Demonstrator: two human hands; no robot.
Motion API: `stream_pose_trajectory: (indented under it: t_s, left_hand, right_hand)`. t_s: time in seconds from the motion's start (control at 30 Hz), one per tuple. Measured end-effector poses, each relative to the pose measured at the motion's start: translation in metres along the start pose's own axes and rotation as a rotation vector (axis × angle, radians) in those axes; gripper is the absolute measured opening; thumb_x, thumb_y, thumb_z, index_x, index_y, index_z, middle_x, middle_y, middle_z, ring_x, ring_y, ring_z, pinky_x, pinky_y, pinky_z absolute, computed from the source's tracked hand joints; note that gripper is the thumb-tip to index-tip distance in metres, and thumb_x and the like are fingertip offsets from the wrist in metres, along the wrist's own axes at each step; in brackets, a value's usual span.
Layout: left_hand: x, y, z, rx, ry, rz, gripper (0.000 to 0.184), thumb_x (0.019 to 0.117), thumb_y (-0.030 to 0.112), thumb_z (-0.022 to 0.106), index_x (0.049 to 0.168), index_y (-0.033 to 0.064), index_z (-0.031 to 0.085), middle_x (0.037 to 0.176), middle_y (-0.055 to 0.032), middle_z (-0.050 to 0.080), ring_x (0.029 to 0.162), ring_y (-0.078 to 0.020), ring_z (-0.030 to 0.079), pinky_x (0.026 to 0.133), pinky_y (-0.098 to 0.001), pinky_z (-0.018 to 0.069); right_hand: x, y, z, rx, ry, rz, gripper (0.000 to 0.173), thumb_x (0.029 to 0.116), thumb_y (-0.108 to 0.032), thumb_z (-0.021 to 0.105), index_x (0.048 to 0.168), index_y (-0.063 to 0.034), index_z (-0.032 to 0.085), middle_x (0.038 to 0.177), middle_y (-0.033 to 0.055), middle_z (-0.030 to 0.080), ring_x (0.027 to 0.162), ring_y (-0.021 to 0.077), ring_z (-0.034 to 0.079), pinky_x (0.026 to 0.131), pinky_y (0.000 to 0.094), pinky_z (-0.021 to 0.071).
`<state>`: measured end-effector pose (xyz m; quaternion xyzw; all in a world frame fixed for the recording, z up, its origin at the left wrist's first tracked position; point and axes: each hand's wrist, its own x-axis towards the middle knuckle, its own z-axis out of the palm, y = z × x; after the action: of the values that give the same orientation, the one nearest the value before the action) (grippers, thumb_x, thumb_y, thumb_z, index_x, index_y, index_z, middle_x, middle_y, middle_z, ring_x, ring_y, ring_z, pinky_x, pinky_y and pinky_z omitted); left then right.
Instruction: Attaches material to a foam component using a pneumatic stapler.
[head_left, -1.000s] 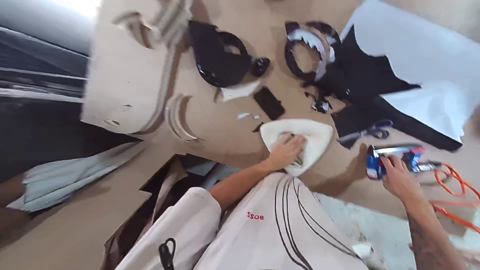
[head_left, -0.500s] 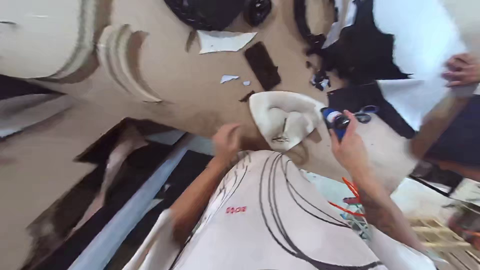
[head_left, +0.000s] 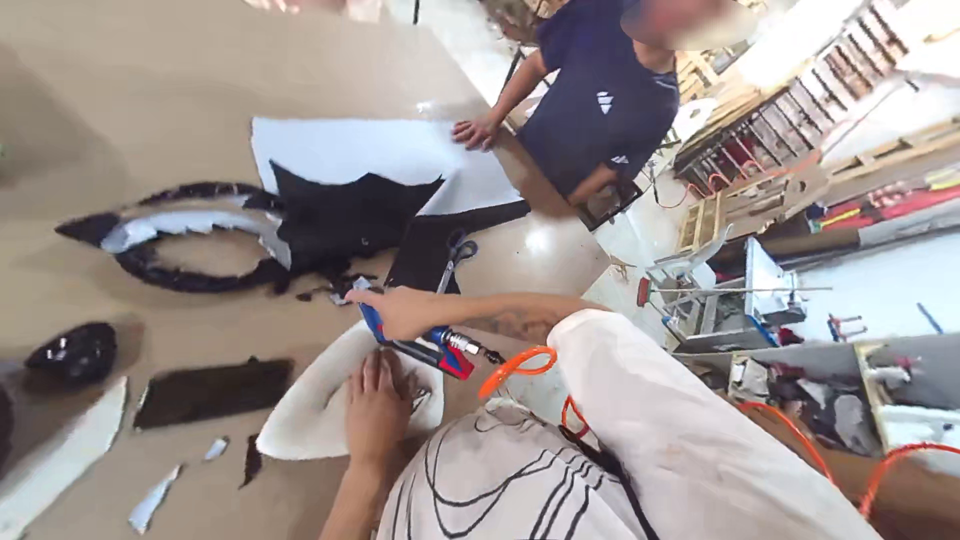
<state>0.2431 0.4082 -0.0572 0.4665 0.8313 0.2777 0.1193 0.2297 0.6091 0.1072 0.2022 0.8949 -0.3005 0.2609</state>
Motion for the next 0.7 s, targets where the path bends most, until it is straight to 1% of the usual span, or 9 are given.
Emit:
stream_pose_trajectory:
  t_s: [0.07, 0.2, 0.3, 0.4, 0.47, 0.53, 0.6, 0.63, 0.7]
  left_hand:
    - [0.003, 0.008, 0.005, 0.142, -0.003, 0.011, 0.079, 0.1007, 0.059, 0.040, 0.149, -0.0031, 0.048, 0.154, -0.0266, 0.046, 0.144, -0.0448, 0.043, 0.118, -0.0610, 0.0323]
    - [-0.001, 0.006, 0.010, 0.203, -0.018, 0.012, 0.080, 0.1012, 0.059, 0.034, 0.150, -0.0035, 0.046, 0.156, -0.0264, 0.044, 0.144, -0.0456, 0.042, 0.117, -0.0620, 0.0316]
    - [-0.002, 0.003, 0.010, 0.244, -0.042, -0.016, 0.081, 0.1000, 0.058, 0.042, 0.151, -0.0050, 0.043, 0.156, -0.0290, 0.042, 0.144, -0.0472, 0.042, 0.115, -0.0608, 0.0355]
    - [0.002, 0.007, 0.006, 0.247, -0.111, -0.079, 0.067, 0.0985, 0.037, 0.059, 0.149, -0.0054, 0.046, 0.155, -0.0295, 0.042, 0.143, -0.0481, 0.041, 0.115, -0.0610, 0.0368]
    - [0.005, 0.010, -0.003, 0.192, -0.143, -0.099, 0.060, 0.0979, 0.031, 0.059, 0.143, -0.0074, 0.051, 0.151, -0.0325, 0.045, 0.141, -0.0500, 0.043, 0.116, -0.0634, 0.0329]
    - [0.007, 0.011, -0.006, 0.103, -0.151, -0.109, 0.064, 0.1003, 0.042, 0.054, 0.143, -0.0058, 0.052, 0.151, -0.0308, 0.047, 0.142, -0.0479, 0.043, 0.120, -0.0645, 0.0275]
    - [0.004, 0.005, 0.001, 0.058, -0.109, -0.147, 0.070, 0.1036, 0.055, 0.045, 0.146, 0.0012, 0.052, 0.155, -0.0225, 0.047, 0.145, -0.0416, 0.043, 0.120, -0.0646, 0.0265]
    - [-0.002, -0.003, 0.004, 0.060, -0.107, -0.151, 0.068, 0.1055, 0.057, 0.039, 0.147, 0.0045, 0.051, 0.157, -0.0181, 0.046, 0.147, -0.0384, 0.041, 0.121, -0.0646, 0.0250]
    - [-0.002, -0.008, 0.011, 0.044, -0.061, -0.109, 0.064, 0.1085, 0.054, 0.036, 0.145, 0.0052, 0.054, 0.158, -0.0162, 0.045, 0.148, -0.0386, 0.040, 0.119, -0.0683, 0.0247]
  right_hand:
    - [0.003, 0.000, 0.003, 0.031, 0.018, 0.035, 0.091, 0.0886, -0.012, 0.071, 0.164, -0.0276, 0.022, 0.101, 0.0184, 0.070, 0.082, 0.0333, 0.071, 0.065, 0.0537, 0.0588]
    - [0.012, 0.002, 0.005, 0.047, -0.010, 0.029, 0.085, 0.0918, -0.014, 0.069, 0.164, -0.0263, 0.025, 0.100, 0.0158, 0.070, 0.083, 0.0314, 0.070, 0.067, 0.0526, 0.0581]
    - [0.020, -0.005, -0.002, 0.083, -0.057, 0.039, 0.077, 0.0944, -0.013, 0.064, 0.162, -0.0237, 0.029, 0.102, 0.0160, 0.069, 0.081, 0.0301, 0.070, 0.066, 0.0508, 0.0579]
    - [0.020, -0.018, 0.008, 0.091, -0.035, 0.128, 0.087, 0.0902, -0.016, 0.068, 0.164, -0.0256, 0.022, 0.097, 0.0156, 0.069, 0.075, 0.0289, 0.069, 0.061, 0.0488, 0.0575]
    - [0.021, -0.026, 0.019, 0.095, -0.026, 0.143, 0.099, 0.0865, -0.017, 0.075, 0.166, -0.0237, 0.016, 0.107, 0.0186, 0.069, 0.088, 0.0324, 0.070, 0.070, 0.0525, 0.0589]
    - [0.026, -0.020, 0.023, 0.065, -0.041, 0.113, 0.104, 0.0825, -0.021, 0.081, 0.165, -0.0244, 0.017, 0.112, 0.0186, 0.069, 0.094, 0.0330, 0.070, 0.076, 0.0546, 0.0592]
    - [0.040, -0.018, 0.012, 0.015, -0.131, 0.112, 0.096, 0.0842, -0.020, 0.075, 0.163, -0.0305, 0.023, 0.107, 0.0164, 0.071, 0.082, 0.0298, 0.071, 0.069, 0.0527, 0.0601]
    - [0.049, -0.021, 0.009, 0.023, -0.211, 0.150, 0.091, 0.0894, -0.019, 0.071, 0.163, -0.0344, 0.019, 0.102, 0.0149, 0.071, 0.073, 0.0266, 0.071, 0.063, 0.0486, 0.0610]
    - [0.062, -0.025, -0.002, 0.037, -0.316, 0.258, 0.085, 0.0970, -0.019, 0.064, 0.162, -0.0416, 0.014, 0.097, 0.0141, 0.070, 0.061, 0.0248, 0.070, 0.052, 0.0440, 0.0614]
